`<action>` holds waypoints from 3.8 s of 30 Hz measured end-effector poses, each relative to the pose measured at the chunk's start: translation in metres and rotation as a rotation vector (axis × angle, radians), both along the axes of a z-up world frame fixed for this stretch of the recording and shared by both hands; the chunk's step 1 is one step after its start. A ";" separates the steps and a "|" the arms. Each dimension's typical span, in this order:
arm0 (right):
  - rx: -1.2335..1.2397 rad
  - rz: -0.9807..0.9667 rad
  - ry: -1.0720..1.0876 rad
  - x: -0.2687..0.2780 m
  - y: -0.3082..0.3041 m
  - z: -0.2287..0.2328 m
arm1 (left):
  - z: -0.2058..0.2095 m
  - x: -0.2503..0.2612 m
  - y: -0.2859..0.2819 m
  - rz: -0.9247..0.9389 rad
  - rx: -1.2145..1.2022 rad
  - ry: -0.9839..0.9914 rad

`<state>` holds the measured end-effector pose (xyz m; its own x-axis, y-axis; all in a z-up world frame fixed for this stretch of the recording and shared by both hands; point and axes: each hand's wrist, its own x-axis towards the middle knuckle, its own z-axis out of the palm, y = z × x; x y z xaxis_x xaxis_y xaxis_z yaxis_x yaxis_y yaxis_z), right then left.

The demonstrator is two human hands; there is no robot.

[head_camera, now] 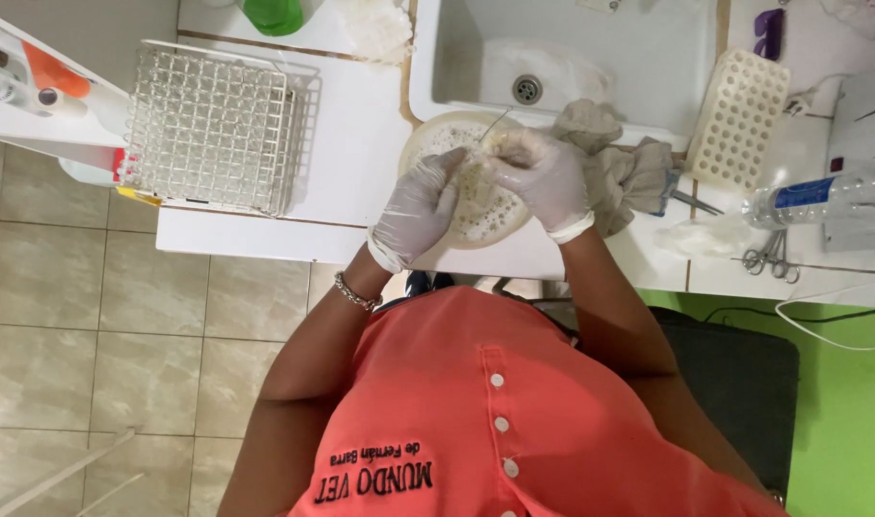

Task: The person scrubs a small metal instrument in a soapy bowl using a brush, then rinses it under running water from the tap. The person repeats this process with additional instruments, scrubbing and rinsing each one individually.

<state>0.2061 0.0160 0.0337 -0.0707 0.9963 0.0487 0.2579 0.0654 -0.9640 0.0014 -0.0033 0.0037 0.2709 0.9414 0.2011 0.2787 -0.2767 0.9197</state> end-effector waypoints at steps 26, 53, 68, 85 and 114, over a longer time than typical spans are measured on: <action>0.002 0.058 -0.381 -0.011 -0.011 -0.025 | 0.001 0.003 0.010 0.069 0.201 0.206; 0.246 0.326 -0.747 -0.094 0.279 -0.057 | -0.024 -0.020 -0.001 0.252 0.009 -0.174; -0.072 0.252 -0.420 -0.104 0.264 -0.024 | -0.035 -0.022 0.007 0.331 0.110 -0.137; 0.135 0.214 -0.987 0.054 0.073 -0.077 | -0.111 0.047 0.028 -0.172 0.255 0.932; 0.272 -0.271 0.054 0.048 -0.033 0.011 | -0.103 0.018 0.028 -0.092 -0.471 0.035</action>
<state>0.2544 -0.0167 0.0445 0.2030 0.9289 0.3099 0.2502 0.2568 -0.9335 0.0191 0.0249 -0.0991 0.3565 0.8996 -0.2523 0.3055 0.1430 0.9414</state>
